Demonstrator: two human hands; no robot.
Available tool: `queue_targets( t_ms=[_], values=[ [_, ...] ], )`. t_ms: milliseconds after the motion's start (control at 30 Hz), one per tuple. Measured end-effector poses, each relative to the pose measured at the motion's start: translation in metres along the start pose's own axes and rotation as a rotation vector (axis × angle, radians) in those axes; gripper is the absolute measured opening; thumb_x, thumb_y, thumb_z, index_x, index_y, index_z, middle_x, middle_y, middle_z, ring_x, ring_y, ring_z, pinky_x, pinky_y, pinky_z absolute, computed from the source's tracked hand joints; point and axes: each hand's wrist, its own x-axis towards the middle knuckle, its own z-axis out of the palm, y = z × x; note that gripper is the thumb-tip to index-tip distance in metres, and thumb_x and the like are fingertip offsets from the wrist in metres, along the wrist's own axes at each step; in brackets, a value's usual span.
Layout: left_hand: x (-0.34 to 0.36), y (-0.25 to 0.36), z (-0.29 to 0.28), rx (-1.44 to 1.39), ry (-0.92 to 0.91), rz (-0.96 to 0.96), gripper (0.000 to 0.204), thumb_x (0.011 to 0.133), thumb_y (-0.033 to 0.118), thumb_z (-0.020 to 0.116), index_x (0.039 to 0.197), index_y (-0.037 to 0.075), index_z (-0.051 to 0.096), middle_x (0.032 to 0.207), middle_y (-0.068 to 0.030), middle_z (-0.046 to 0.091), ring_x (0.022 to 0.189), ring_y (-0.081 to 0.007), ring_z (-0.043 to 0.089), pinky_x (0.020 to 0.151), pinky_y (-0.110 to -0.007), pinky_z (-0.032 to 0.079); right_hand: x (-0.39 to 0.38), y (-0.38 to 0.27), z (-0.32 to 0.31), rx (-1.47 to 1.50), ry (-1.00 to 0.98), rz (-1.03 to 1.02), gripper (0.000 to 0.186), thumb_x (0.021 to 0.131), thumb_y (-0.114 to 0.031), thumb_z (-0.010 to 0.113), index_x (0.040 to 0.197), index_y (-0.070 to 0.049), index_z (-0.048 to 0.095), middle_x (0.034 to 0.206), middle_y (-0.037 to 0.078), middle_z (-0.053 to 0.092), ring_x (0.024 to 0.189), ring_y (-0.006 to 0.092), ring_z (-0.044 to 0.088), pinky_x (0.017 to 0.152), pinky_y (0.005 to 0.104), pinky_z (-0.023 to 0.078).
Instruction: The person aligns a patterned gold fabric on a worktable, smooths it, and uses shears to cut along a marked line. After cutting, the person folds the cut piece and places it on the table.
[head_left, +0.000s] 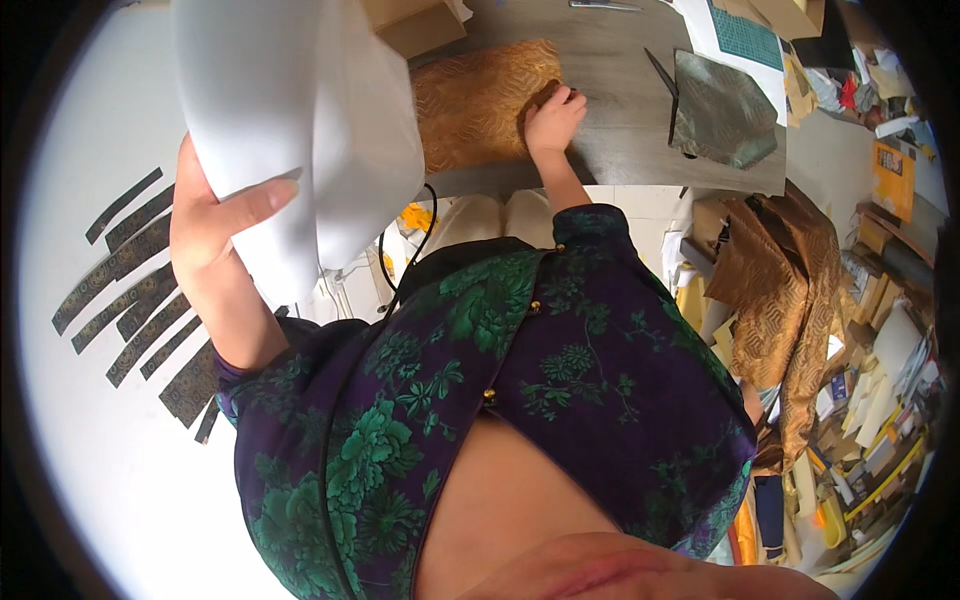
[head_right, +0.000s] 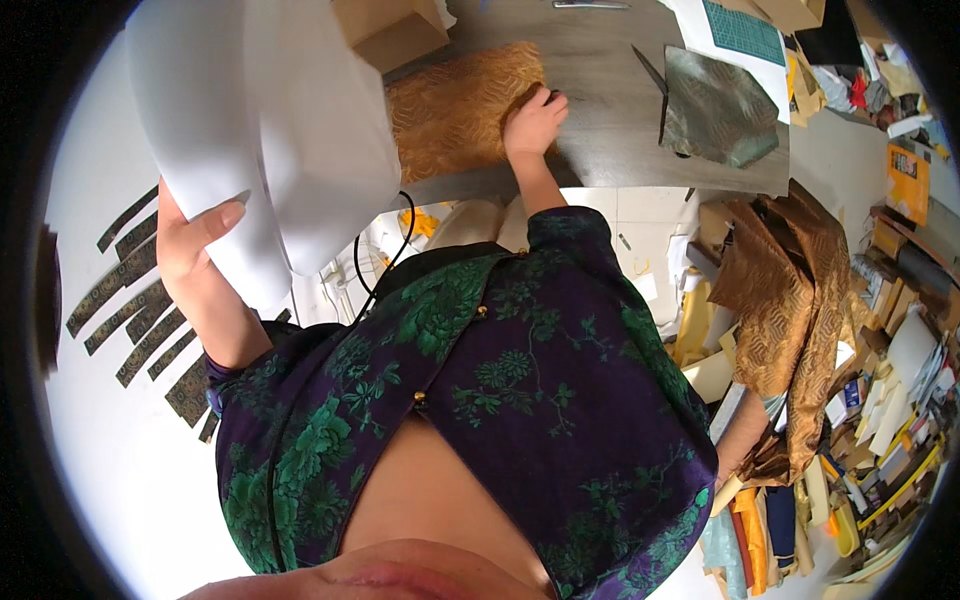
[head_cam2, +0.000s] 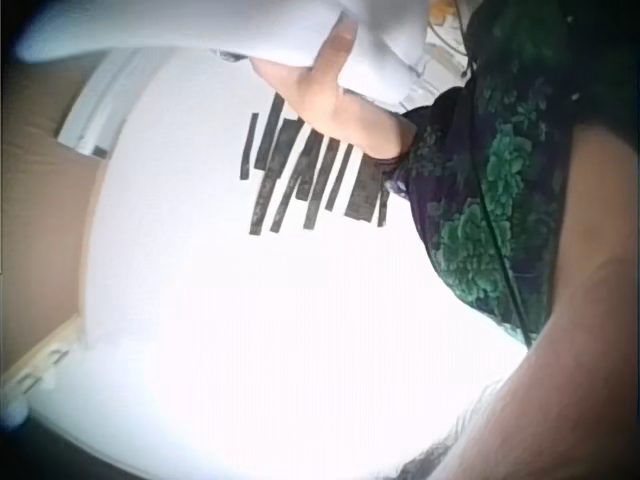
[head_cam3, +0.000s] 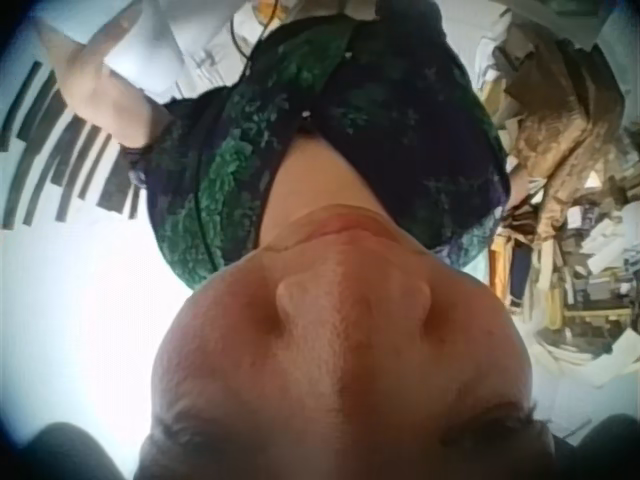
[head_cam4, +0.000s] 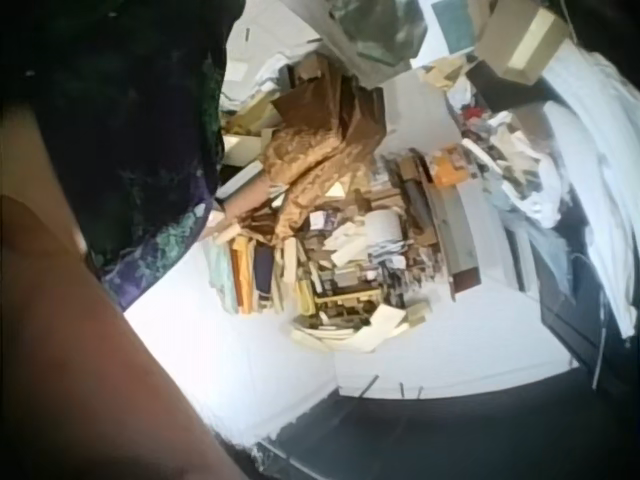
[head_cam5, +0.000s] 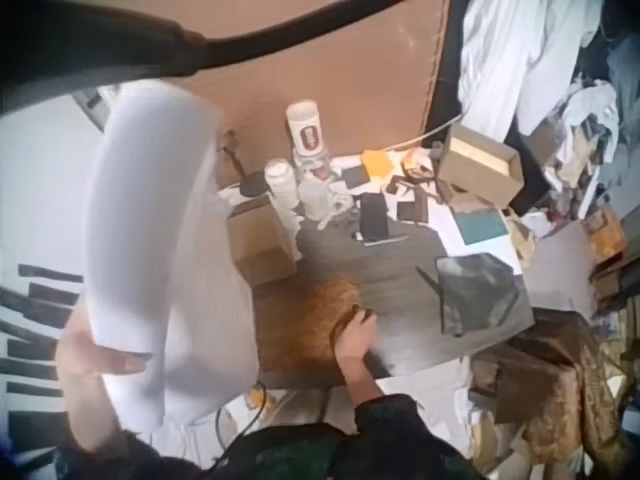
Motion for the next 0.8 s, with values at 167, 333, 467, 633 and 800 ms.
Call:
queue_targets(
  t_ms=[167, 333, 467, 633, 800],
  values=[
    [0.031, 0.023, 0.061, 0.097, -0.029, 0.01, 0.078, 0.047, 0.007, 0.069, 0.123, -0.003, 0.055, 0.101, -0.009, 0.065, 0.095, -0.0224, 0.06, 0.087, -0.03, 0.044, 0.01, -0.002, -0.002, 0.099, -0.203, 0.26, 0.045, 0.078, -0.014, 0.07, 0.119, -0.003, 0.054, 0.111, 0.02, 0.059, 0.1, 0.0376, 0.062, 0.087, 0.0477, 0.048],
    [0.089, 0.016, 0.055, 0.277, -0.366, 0.097, 0.088, 0.05, 0.009, 0.075, 0.133, -0.004, 0.048, 0.117, -0.0116, 0.062, 0.11, -0.0237, 0.057, 0.096, -0.032, 0.042, 0.023, 0.043, -0.032, 0.104, 0.039, 0.119, 0.016, 0.077, -0.023, 0.069, 0.089, -0.012, 0.072, 0.088, 0.012, 0.071, 0.087, 0.0322, 0.068, 0.077, 0.046, 0.052],
    [0.149, -0.055, 0.04, 0.245, -0.379, 0.059, 0.091, 0.061, 0.016, 0.08, 0.142, 0.002, 0.041, 0.127, -0.0086, 0.056, 0.117, -0.0214, 0.053, 0.101, -0.035, 0.04, 0.076, 0.151, -0.127, -0.051, 0.23, 0.192, 0.022, 0.08, -0.027, 0.069, 0.093, -0.01, 0.071, 0.091, 0.013, 0.071, 0.084, 0.0341, 0.069, 0.073, 0.047, 0.054],
    [0.196, -0.156, 0.093, 0.189, -0.321, -0.136, 0.078, 0.067, 0.022, 0.082, 0.135, 0.005, 0.046, 0.115, -0.0093, 0.062, 0.109, -0.0232, 0.057, 0.097, -0.038, 0.044, 0.103, 0.232, -0.193, -0.435, 0.305, 0.337, 0.048, 0.078, -0.031, 0.072, 0.119, -0.012, 0.059, 0.116, 0.018, 0.057, 0.11, 0.0351, 0.055, 0.087, 0.0541, 0.046],
    [0.24, -0.259, 0.1, 0.407, -0.29, -0.132, 0.07, 0.068, 0.023, 0.081, 0.128, 0.008, 0.049, 0.116, -0.0094, 0.063, 0.107, -0.0232, 0.059, 0.093, -0.038, 0.047, 0.055, 0.21, -0.186, -0.092, 0.32, 0.062, 0.043, 0.083, -0.026, 0.069, 0.119, -0.005, 0.056, 0.118, 0.023, 0.053, 0.113, 0.0372, 0.051, 0.095, 0.0543, 0.043]
  ],
)
